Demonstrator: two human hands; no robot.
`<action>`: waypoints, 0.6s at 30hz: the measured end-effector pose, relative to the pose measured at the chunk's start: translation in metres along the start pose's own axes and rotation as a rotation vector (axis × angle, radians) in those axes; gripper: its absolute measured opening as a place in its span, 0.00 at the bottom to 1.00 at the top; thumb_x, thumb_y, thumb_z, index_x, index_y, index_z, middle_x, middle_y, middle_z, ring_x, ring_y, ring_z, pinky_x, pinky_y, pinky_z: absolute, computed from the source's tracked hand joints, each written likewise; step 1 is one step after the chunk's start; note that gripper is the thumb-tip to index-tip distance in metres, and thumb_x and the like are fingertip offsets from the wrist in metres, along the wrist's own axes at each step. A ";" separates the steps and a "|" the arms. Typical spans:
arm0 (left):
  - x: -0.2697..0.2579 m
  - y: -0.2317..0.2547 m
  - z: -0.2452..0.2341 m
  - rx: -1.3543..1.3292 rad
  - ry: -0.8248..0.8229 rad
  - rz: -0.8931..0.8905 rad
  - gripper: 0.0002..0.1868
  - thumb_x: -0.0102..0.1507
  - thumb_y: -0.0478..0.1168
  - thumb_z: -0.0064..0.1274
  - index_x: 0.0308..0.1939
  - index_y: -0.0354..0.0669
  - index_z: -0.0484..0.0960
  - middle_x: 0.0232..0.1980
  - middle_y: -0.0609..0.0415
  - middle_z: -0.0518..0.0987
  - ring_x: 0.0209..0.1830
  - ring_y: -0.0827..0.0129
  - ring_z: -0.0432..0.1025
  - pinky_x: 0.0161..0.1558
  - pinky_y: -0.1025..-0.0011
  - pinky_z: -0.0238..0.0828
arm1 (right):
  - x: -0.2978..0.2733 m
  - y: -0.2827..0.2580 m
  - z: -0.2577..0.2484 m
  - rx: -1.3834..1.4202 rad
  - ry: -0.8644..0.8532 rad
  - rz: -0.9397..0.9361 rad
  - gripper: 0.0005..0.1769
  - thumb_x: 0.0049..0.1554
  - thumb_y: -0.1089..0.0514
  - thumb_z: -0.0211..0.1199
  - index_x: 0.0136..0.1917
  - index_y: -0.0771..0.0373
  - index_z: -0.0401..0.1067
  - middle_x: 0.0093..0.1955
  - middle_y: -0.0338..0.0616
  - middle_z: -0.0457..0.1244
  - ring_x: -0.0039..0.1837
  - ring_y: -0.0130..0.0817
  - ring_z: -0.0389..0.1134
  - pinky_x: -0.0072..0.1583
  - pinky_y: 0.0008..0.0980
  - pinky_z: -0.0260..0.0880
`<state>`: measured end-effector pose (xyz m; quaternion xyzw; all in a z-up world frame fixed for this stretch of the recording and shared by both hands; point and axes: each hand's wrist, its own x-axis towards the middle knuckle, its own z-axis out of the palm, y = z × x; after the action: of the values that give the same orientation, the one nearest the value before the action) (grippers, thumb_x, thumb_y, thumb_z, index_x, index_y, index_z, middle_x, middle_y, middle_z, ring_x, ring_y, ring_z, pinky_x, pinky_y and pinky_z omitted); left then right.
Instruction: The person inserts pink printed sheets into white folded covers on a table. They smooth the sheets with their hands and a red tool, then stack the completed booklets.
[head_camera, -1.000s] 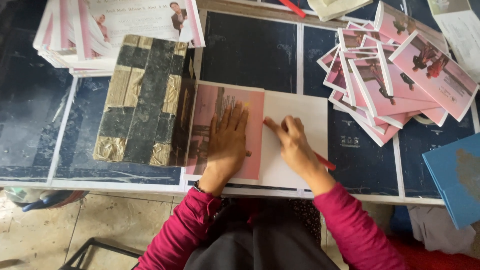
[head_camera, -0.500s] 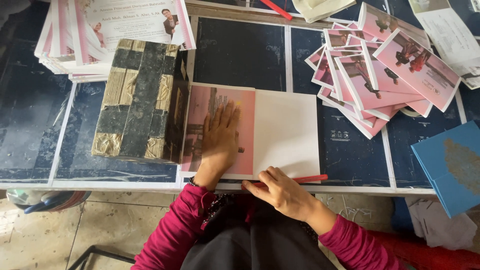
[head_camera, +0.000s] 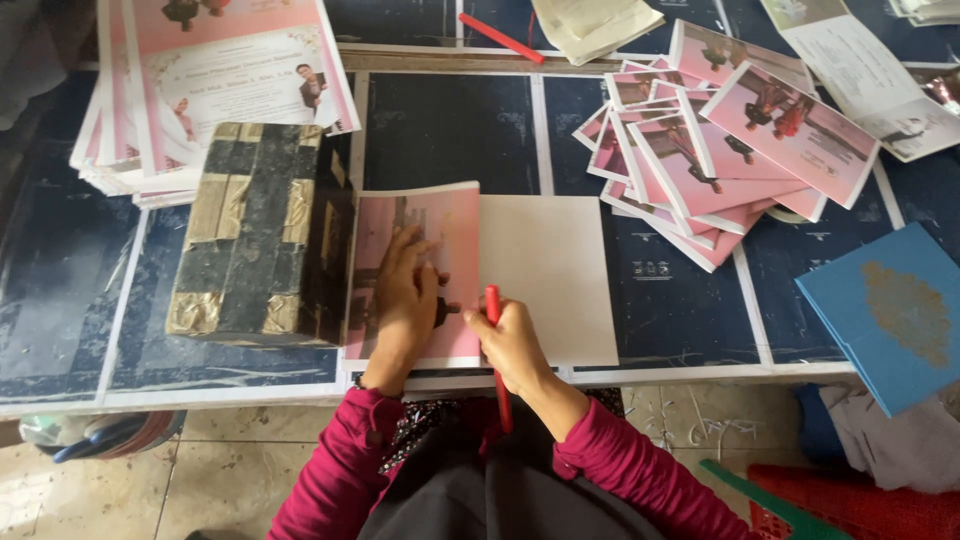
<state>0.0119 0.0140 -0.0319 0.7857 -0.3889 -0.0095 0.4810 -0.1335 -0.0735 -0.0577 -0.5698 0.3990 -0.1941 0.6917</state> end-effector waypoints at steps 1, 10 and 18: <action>0.000 0.007 -0.004 -0.004 -0.006 0.004 0.17 0.68 0.33 0.46 0.59 0.45 0.82 0.72 0.46 0.71 0.78 0.42 0.59 0.75 0.51 0.54 | -0.005 -0.011 -0.006 0.002 0.008 -0.001 0.06 0.59 0.61 0.66 0.45 0.66 0.75 0.23 0.37 0.56 0.19 0.24 0.56 0.20 0.25 0.54; 0.020 0.043 0.040 -0.185 0.056 -0.069 0.10 0.61 0.31 0.59 0.41 0.55 0.82 0.47 0.62 0.78 0.51 0.65 0.78 0.56 0.65 0.71 | 0.022 -0.107 -0.195 0.027 0.317 -0.249 0.08 0.59 0.63 0.65 0.52 0.67 0.75 0.26 0.45 0.58 0.20 0.24 0.56 0.21 0.23 0.56; 0.014 0.145 0.151 0.222 -0.441 0.032 0.23 0.53 0.49 0.70 0.41 0.47 0.74 0.55 0.50 0.66 0.58 0.47 0.65 0.56 0.50 0.61 | -0.032 -0.105 -0.227 0.082 0.538 -0.564 0.11 0.72 0.61 0.53 0.53 0.68 0.74 0.39 0.43 0.61 0.23 0.17 0.51 0.25 0.16 0.49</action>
<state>-0.1244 -0.1411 0.0027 0.8063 -0.4955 -0.1304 0.2955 -0.3089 -0.2234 0.0449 -0.5579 0.3855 -0.5347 0.5041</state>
